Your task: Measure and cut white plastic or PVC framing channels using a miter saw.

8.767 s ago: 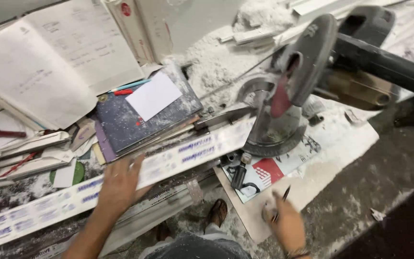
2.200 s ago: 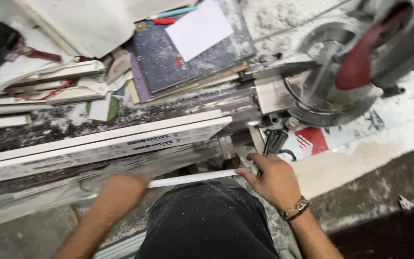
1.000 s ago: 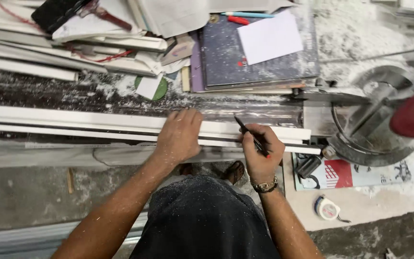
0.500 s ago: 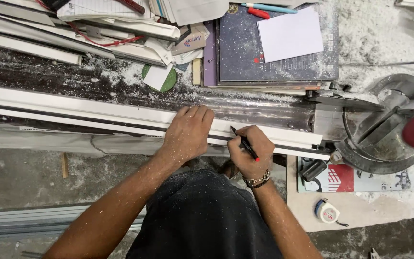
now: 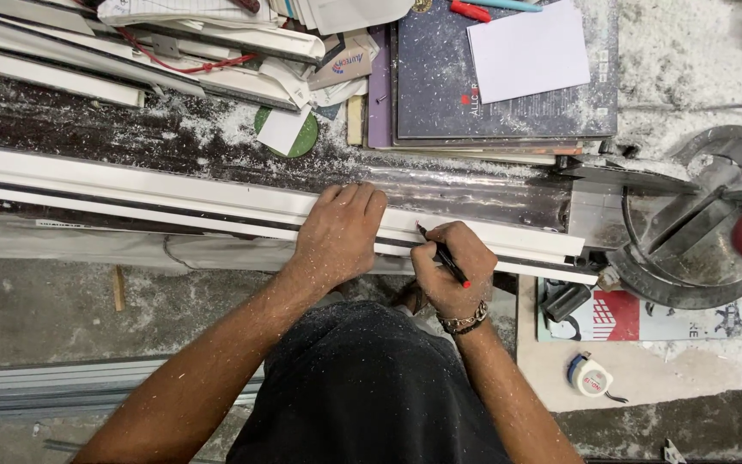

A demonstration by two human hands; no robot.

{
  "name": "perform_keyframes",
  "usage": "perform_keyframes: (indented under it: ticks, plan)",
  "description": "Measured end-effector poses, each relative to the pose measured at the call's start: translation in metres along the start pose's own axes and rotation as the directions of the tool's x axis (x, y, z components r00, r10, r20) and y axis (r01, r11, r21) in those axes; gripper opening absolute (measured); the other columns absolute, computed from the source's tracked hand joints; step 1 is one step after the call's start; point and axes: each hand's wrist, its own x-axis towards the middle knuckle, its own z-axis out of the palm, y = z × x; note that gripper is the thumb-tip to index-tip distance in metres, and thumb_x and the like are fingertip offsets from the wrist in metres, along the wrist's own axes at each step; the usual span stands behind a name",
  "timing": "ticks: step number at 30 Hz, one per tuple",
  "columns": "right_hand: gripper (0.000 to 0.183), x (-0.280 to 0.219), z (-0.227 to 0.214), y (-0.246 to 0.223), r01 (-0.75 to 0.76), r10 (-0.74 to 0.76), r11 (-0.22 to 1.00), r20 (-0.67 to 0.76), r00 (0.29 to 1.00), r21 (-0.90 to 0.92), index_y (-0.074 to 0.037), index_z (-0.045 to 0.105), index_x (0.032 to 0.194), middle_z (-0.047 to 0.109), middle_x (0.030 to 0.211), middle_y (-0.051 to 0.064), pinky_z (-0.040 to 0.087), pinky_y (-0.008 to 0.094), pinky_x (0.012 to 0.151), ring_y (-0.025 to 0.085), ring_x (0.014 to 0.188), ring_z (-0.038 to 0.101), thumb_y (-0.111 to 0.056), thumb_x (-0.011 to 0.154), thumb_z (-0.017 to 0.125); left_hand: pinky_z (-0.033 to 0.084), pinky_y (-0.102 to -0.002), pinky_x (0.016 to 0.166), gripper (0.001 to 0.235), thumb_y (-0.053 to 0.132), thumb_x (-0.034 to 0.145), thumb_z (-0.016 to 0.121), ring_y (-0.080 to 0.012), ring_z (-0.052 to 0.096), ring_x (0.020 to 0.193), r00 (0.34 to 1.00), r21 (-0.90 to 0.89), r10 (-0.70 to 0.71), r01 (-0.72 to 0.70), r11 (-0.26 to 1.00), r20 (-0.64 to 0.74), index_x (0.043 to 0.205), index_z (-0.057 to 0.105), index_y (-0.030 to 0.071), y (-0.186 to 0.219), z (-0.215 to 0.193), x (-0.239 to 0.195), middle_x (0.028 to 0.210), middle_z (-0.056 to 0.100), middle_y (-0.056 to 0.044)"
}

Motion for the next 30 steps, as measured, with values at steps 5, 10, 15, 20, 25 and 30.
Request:
perform_keyframes:
  ticks: [5, 10, 15, 20, 25, 30]
  plan:
    - [0.003, 0.000, -0.002, -0.001, -0.041, 0.042, 0.998, -0.020, 0.999, 0.038, 0.001, 0.066, 0.084, 0.067, 0.073, 0.009, 0.047, 0.027, 0.052, 0.012, 0.057, 0.060, 0.001, 0.081, 0.067, 0.048, -0.045, 0.087, 0.043, -0.001, 0.067, 0.067, -0.0286, 0.062, 0.096, 1.000, 0.014, -0.010, 0.010, 1.000, 0.020, 0.109, 0.058, -0.002, 0.002, -0.004, -0.001, 0.098, 0.061, -0.016]
    - [0.002, -0.003, 0.000, -0.002, -0.039, 0.040, 0.999, -0.049, 0.998, 0.016, 0.001, 0.065, 0.084, 0.063, 0.071, 0.009, 0.046, 0.028, 0.052, 0.012, 0.058, 0.057, 0.000, 0.083, 0.066, 0.047, -0.045, 0.087, 0.040, -0.001, 0.071, 0.067, -0.0283, 0.062, 0.095, 0.999, -0.007, -0.029, 0.029, 1.000, 0.042, 0.110, 0.058, -0.001, 0.002, -0.002, 0.000, 0.099, 0.061, -0.014]
    - [0.003, -0.004, 0.000, 0.006, -0.040, 0.040, 0.999, -0.016, 0.999, 0.020, 0.000, 0.068, 0.085, 0.064, 0.070, 0.007, 0.044, 0.027, 0.049, 0.010, 0.056, 0.056, -0.002, 0.084, 0.067, 0.047, -0.045, 0.090, 0.046, 0.002, 0.068, 0.068, -0.0287, 0.062, 0.098, 0.999, 0.042, -0.011, 0.009, 0.999, 0.034, 0.112, 0.058, -0.003, 0.002, -0.004, 0.001, 0.102, 0.061, -0.016]
    - [0.002, -0.015, -0.005, 0.033, -0.030, 0.032, 0.999, -0.101, 0.994, 0.022, 0.000, 0.068, 0.081, 0.064, 0.065, 0.006, 0.042, 0.026, 0.046, 0.010, 0.051, 0.054, -0.002, 0.080, 0.066, 0.047, -0.045, 0.095, 0.048, 0.001, 0.069, 0.068, -0.0276, 0.061, 0.101, 0.982, 0.050, -0.065, 0.057, 0.997, 0.178, 0.116, 0.056, -0.002, 0.001, -0.001, 0.005, 0.106, 0.060, -0.017]
    - [0.004, -0.010, -0.022, 0.015, -0.025, 0.025, 1.000, -0.092, 0.995, 0.003, 0.002, 0.067, 0.086, 0.066, 0.075, 0.009, 0.045, 0.027, 0.054, 0.011, 0.059, 0.058, -0.001, 0.083, 0.067, 0.047, -0.045, 0.093, 0.048, 0.002, 0.068, 0.068, -0.0284, 0.062, 0.102, 0.976, 0.035, -0.083, 0.078, 0.996, 0.202, 0.114, 0.056, -0.002, 0.006, -0.008, 0.003, 0.106, 0.061, -0.017]
    - [0.004, -0.006, -0.019, 0.017, -0.021, 0.021, 1.000, -0.091, 0.996, -0.001, 0.002, 0.067, 0.085, 0.064, 0.071, 0.009, 0.045, 0.028, 0.053, 0.012, 0.058, 0.057, 0.000, 0.082, 0.068, 0.047, -0.045, 0.093, 0.046, -0.001, 0.069, 0.068, -0.0286, 0.062, 0.103, 0.976, 0.026, -0.096, 0.092, 0.995, 0.195, 0.113, 0.058, -0.001, 0.004, -0.004, 0.002, 0.107, 0.063, -0.016]
